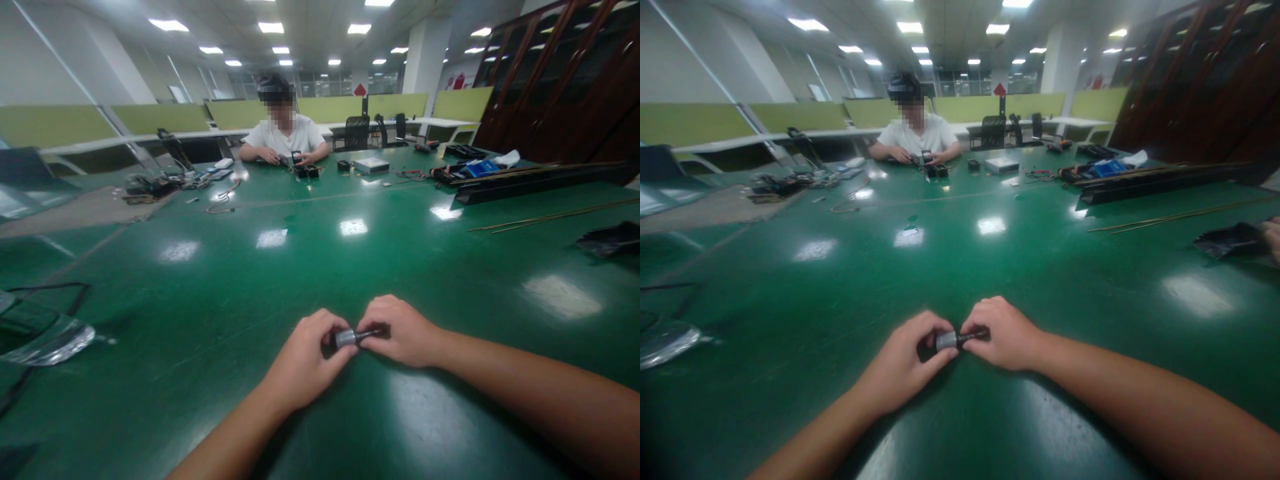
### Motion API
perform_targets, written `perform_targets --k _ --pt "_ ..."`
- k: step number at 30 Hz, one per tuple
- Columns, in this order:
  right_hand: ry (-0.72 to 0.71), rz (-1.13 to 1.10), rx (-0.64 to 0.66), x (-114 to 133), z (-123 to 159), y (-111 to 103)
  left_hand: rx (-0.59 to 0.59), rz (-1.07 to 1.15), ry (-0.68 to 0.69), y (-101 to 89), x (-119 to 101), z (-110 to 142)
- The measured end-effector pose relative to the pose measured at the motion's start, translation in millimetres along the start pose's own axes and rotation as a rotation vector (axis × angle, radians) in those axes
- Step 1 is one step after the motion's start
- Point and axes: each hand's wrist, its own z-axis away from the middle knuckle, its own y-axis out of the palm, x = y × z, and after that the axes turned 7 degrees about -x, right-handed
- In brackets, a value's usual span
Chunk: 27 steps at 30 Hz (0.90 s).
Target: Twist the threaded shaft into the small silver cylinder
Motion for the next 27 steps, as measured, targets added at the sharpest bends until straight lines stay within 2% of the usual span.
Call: perform_targets --k 27 --pt "0.021 -0.014 -0.006 -3.1 3.2 -3.7 0.017 0.023 -0.024 -1.2 -0.4 -0.5"
